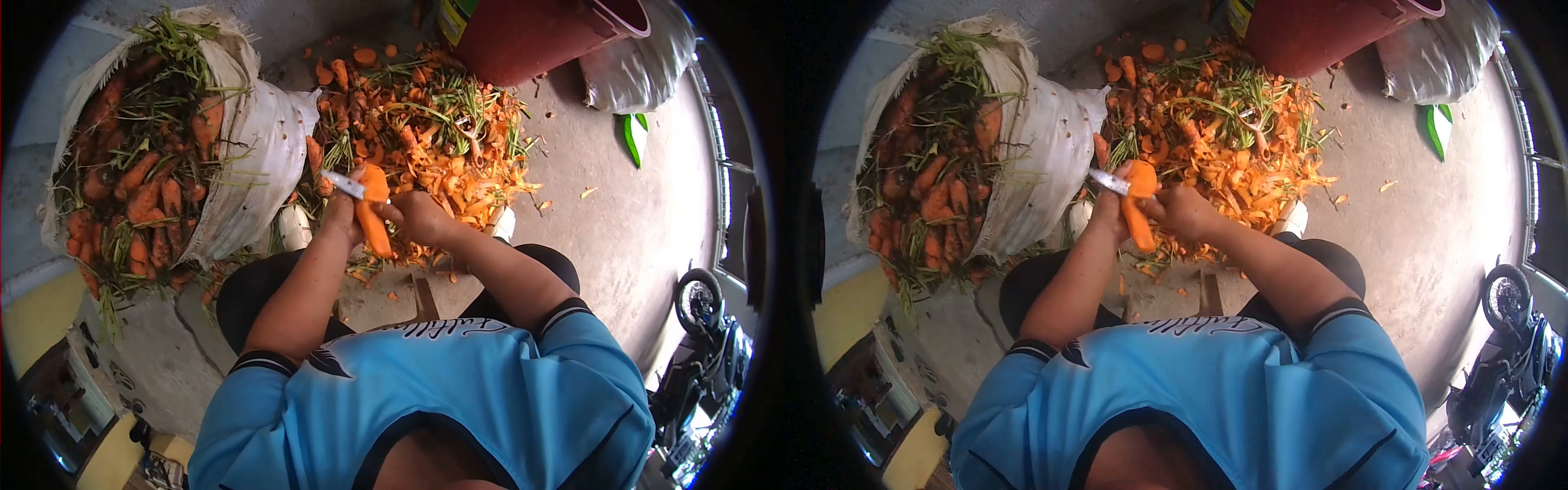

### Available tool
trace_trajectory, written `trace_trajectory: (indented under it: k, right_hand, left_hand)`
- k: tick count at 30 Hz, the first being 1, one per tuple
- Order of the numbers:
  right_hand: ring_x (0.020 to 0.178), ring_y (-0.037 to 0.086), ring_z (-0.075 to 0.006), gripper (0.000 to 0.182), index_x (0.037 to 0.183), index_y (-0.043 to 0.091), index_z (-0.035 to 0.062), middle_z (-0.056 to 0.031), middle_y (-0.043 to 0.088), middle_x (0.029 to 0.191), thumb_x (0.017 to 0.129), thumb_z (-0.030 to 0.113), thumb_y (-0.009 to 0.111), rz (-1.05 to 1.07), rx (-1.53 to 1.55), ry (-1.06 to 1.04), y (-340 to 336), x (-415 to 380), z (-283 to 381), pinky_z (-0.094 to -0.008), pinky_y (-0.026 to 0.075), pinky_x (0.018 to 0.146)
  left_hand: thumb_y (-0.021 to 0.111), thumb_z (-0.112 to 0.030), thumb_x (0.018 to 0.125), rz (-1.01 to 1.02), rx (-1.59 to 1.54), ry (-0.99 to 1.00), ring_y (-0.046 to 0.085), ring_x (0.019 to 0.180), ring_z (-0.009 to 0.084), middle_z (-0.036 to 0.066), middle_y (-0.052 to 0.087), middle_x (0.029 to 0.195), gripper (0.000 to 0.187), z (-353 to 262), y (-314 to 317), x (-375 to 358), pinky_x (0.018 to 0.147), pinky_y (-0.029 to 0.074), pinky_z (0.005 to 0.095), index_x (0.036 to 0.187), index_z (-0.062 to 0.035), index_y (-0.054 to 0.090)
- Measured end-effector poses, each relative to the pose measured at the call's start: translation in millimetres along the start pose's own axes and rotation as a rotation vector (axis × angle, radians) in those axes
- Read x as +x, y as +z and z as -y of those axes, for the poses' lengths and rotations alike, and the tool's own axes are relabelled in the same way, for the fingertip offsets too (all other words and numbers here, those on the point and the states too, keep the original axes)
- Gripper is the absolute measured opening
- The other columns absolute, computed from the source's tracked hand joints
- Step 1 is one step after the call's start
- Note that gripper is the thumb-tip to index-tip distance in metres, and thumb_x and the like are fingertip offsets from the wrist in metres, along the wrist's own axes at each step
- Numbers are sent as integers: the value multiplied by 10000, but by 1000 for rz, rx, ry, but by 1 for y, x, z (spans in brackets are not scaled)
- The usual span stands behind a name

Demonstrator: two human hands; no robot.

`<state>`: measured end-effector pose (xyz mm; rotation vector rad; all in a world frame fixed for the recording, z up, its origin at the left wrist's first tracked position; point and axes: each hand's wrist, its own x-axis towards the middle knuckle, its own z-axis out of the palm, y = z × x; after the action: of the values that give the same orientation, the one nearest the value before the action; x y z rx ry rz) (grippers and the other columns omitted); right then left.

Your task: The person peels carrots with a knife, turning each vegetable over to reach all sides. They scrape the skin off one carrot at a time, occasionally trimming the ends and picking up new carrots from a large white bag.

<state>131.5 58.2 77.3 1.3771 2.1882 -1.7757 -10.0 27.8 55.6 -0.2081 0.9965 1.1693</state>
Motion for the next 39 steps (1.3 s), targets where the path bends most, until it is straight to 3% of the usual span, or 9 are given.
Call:
trace_trajectory:
  k: [3, 7, 10, 16, 19, 22, 25, 34, 39]
  right_hand:
    - [631, 586, -320, 398, 820, 618, 84, -158, 592, 643, 815, 449, 458, -76, -296, 27, -1, -10, 15, -401, 467, 593]
    - [625, 580, -330, 402, 839, 586, 75, -161, 583, 623, 815, 454, 453, -316, -349, -195, 11, -13, 5, -425, 457, 574]
    - [599, 570, -336, 288, 840, 568, 47, -175, 581, 671, 821, 327, 506, -490, -177, 62, -22, 3, -3, -395, 446, 539]
    - [680, 578, -322, 275, 884, 536, 12, -168, 590, 707, 859, 278, 475, -461, -198, 166, -31, 1, -11, -373, 441, 598]
    - [700, 579, -328, 295, 891, 523, 0, -159, 595, 715, 837, 291, 525, -433, 41, 12, -26, -4, -3, -384, 442, 623]
    - [751, 582, -346, 378, 991, 532, 20, -194, 597, 801, 790, 337, 572, -171, 32, -215, -16, -15, 2, -399, 459, 655]
    - [772, 589, -328, 410, 952, 523, 13, -163, 612, 814, 737, 344, 635, -91, -187, -194, -12, -23, 19, -384, 458, 670]
    - [764, 587, -324, 468, 1046, 530, 83, -183, 603, 776, 790, 474, 502, 42, -220, 56, 5, -19, 14, -406, 457, 677]
    - [767, 581, -333, 476, 969, 565, 49, -209, 591, 758, 830, 483, 428, 175, -222, 53, 6, -16, 14, -408, 447, 697]
  left_hand:
    - [530, -334, 793, -62, 6, 54, 556, 712, 202, 72, 528, 814, 291, 2, 2, -3, 603, 488, 327, 932, -83, 482]
    - [530, -346, 789, -77, -19, 44, 557, 716, 202, 72, 535, 809, 315, -2, -8, -1, 577, 486, 326, 954, -82, 487]
    - [526, -353, 786, 163, 22, -43, 579, 715, 214, 86, 553, 855, 366, -11, -5, -6, 559, 494, 311, 1011, -69, 476]
    - [522, -379, 781, 145, 29, -60, 589, 733, 242, 102, 562, 900, 414, -10, -5, -4, 604, 510, 339, 1031, -54, 473]
    - [512, -382, 787, 143, -45, -57, 587, 742, 252, 108, 563, 891, 408, -7, -4, -1, 639, 506, 359, 1023, -50, 475]
    - [502, -389, 792, 153, -79, -62, 585, 738, 252, 120, 564, 871, 409, -9, 3, -6, 665, 500, 360, 1011, -44, 478]
    - [498, -400, 794, 193, -47, -60, 583, 725, 248, 134, 565, 846, 418, -11, 3, -7, 665, 498, 356, 997, -35, 480]
    - [495, -434, 770, 113, 45, -58, 574, 686, 236, 144, 565, 803, 480, -2, -6, -1, 626, 499, 335, 1005, -17, 479]
    - [498, -443, 767, 153, 32, -127, 569, 695, 230, 148, 560, 836, 513, -1, -14, 2, 613, 496, 335, 1036, -7, 471]
